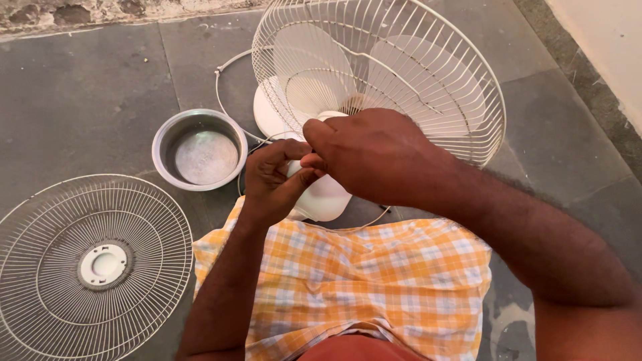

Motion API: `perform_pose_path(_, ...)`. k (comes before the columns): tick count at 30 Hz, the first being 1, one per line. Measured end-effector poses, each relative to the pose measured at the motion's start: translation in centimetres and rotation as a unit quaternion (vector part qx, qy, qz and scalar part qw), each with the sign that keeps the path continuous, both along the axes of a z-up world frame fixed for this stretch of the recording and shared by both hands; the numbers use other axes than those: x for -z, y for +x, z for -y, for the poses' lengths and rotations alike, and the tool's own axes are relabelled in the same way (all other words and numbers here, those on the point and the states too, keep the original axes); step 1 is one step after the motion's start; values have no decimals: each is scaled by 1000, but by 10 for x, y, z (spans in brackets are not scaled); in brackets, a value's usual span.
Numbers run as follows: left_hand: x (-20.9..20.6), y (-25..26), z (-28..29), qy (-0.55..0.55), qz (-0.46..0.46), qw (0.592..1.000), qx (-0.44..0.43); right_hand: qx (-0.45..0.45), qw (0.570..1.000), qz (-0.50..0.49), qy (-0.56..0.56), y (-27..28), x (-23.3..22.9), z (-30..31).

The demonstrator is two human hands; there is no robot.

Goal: The person uses a screwdriver to loosen and remove screws from the back of a white pedestal fan motor housing. They then detach the motor housing from the fan stand and reattach it, securing it with screws.

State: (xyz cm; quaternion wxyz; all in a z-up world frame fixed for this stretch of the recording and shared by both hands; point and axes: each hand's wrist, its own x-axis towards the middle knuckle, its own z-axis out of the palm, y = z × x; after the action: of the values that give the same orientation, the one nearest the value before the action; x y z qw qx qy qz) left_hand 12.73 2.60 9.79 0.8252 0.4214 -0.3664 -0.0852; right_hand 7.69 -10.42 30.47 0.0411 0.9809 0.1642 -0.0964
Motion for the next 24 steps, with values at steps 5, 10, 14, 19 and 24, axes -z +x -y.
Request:
perform_pose_path(5,-2,0,2,-24,-5,1000,0,-20,1000,-9,-15,-1,-2,1)
perform_pose_path(10,-7,0,3,-13,22,999,-20,-56,998,-1,0,-4,-3,3)
perform_pose_path(14,-12,0,1,-10,25,999,-20,-134,990,40,30,-7,-2,4)
perform_pose_path(19,-13,6,-10,29,47,998,31,-173,982,50,59,-8,0,8)
perform_pose_path(24,-11,13,-12,76,93,993,-6,-162,984,41,56,-7,5,13)
